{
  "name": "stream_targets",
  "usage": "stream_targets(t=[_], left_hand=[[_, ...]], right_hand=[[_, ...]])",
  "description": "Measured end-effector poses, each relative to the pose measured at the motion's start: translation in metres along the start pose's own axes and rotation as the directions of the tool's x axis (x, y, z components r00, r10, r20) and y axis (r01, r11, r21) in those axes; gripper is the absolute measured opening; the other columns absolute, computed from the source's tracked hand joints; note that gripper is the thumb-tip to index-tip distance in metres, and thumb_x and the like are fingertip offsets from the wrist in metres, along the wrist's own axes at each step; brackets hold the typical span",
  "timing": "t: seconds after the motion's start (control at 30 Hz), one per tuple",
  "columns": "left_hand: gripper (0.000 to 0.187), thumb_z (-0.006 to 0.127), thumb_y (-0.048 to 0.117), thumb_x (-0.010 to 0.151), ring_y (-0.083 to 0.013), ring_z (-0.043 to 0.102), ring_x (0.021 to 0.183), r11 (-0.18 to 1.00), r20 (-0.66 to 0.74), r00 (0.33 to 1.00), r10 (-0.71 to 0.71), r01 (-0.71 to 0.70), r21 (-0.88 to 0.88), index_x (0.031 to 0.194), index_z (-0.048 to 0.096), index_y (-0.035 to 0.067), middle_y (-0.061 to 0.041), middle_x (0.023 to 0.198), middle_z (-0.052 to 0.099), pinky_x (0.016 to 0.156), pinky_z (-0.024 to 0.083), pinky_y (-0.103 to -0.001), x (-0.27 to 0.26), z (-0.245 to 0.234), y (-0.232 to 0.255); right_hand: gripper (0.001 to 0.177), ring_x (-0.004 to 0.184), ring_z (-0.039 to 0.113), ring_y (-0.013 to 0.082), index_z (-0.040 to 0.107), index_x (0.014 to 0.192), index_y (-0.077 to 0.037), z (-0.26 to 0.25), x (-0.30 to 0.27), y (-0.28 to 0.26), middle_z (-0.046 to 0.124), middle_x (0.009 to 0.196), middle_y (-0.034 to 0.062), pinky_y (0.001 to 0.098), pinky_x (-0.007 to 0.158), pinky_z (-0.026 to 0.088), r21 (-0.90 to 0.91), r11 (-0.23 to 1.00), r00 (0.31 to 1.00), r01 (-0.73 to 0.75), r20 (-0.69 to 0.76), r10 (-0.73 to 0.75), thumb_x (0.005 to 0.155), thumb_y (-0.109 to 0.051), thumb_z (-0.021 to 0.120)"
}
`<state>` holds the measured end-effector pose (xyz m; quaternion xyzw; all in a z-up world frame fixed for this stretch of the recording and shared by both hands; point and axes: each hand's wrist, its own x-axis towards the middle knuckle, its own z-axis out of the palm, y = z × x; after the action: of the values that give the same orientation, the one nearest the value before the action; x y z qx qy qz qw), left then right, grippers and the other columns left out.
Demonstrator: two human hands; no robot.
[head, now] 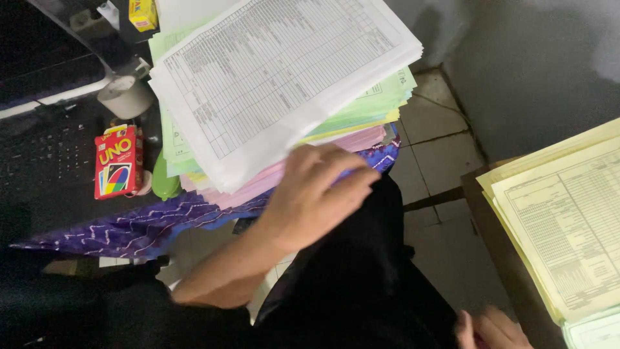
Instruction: Sorting and organizing various colored paper forms and documents on a desk
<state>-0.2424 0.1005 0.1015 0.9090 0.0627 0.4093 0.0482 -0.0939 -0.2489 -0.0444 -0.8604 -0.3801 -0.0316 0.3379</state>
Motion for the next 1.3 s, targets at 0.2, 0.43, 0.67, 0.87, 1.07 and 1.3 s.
stream_targets(t=[0.2, 0.43, 0.67, 0.87, 1.07, 1.3], left_hand=[[0.071, 0.088, 0.012, 0.064, -0.0351, 0.047, 0.103, 0.862, 0.318, 0.884, -0.343, 0.161, 0.481, 0.128, 0.059, 0.013, -0.010, 0.124, 0.052, 0.077, 0.040, -0.048, -0.002, -0.092, -0.032], [0.027, 0.062, -0.010, 0.095, -0.0350, 0.055, 0.088, 0.966, 0.236, 0.961, -0.145, 0.086, 0.242, 0.119, 0.068, 0.000, -0.012, 0.108, 0.060, 0.073, 0.042, -0.046, -0.008, -0.119, -0.052], [0.018, 0.066, -0.010, 0.098, -0.0325, 0.061, 0.086, 0.920, 0.164, 0.972, -0.166, 0.093, 0.381, 0.104, 0.073, 0.006, -0.009, 0.098, 0.066, 0.071, 0.044, -0.046, -0.024, -0.136, -0.089], [0.029, 0.071, 0.014, 0.077, -0.0322, 0.058, 0.096, 0.882, 0.324, 0.859, -0.396, 0.257, 0.396, 0.106, 0.067, 0.013, -0.003, 0.104, 0.059, 0.087, 0.042, -0.051, -0.013, -0.131, -0.083], [0.048, 0.089, 0.024, 0.082, -0.0361, 0.058, 0.111, 0.980, 0.335, 0.938, -0.092, 0.025, 0.198, 0.116, 0.062, 0.003, -0.014, 0.120, 0.055, 0.091, 0.047, -0.050, 0.038, -0.079, -0.076], [0.058, 0.089, 0.047, 0.078, -0.0308, 0.061, 0.088, 0.924, 0.419, 0.901, -0.115, -0.058, 0.378, 0.107, 0.060, 0.006, -0.009, 0.107, 0.059, 0.053, 0.053, -0.041, 0.053, -0.041, -0.088]], right_hand=[[0.035, 0.054, 0.057, 0.0133, 0.065, 0.068, -0.009, 0.071, 0.032, -0.001, 0.060, 0.062, 0.0023, 0.0325, 0.055, 0.040, 0.404, 0.915, 0.813, -0.019, 0.539, -0.221, 0.094, -0.032, 0.066], [0.019, 0.080, 0.077, 0.0096, 0.076, 0.106, -0.023, 0.096, 0.036, 0.007, 0.078, 0.102, -0.0059, 0.0258, 0.072, 0.059, 0.279, 0.956, 0.519, -0.092, 0.833, -0.193, 0.095, -0.032, 0.063], [0.029, 0.094, 0.080, 0.0110, 0.076, 0.119, -0.026, 0.096, 0.036, 0.016, 0.079, 0.119, -0.0068, 0.0288, 0.079, 0.058, 0.052, 0.972, 0.422, -0.227, 0.905, 0.051, 0.094, -0.035, 0.067], [0.025, 0.081, 0.075, 0.0098, 0.074, 0.114, -0.025, 0.091, 0.039, 0.005, 0.077, 0.100, -0.0043, 0.0269, 0.073, 0.056, 0.124, 0.971, 0.428, -0.203, 0.903, -0.026, 0.094, -0.036, 0.065], [0.029, 0.095, 0.076, 0.0107, 0.075, 0.119, -0.022, 0.086, 0.043, -0.014, 0.080, 0.110, -0.0030, 0.0273, 0.081, 0.054, 0.083, 0.969, 0.410, -0.231, 0.912, 0.020, 0.094, -0.034, 0.066], [0.033, 0.102, 0.076, 0.0128, 0.072, 0.124, -0.022, 0.094, 0.033, 0.000, 0.075, 0.124, -0.0021, 0.0282, 0.088, 0.055, 0.125, 0.974, 0.411, -0.189, 0.911, -0.037, 0.095, -0.036, 0.062]])
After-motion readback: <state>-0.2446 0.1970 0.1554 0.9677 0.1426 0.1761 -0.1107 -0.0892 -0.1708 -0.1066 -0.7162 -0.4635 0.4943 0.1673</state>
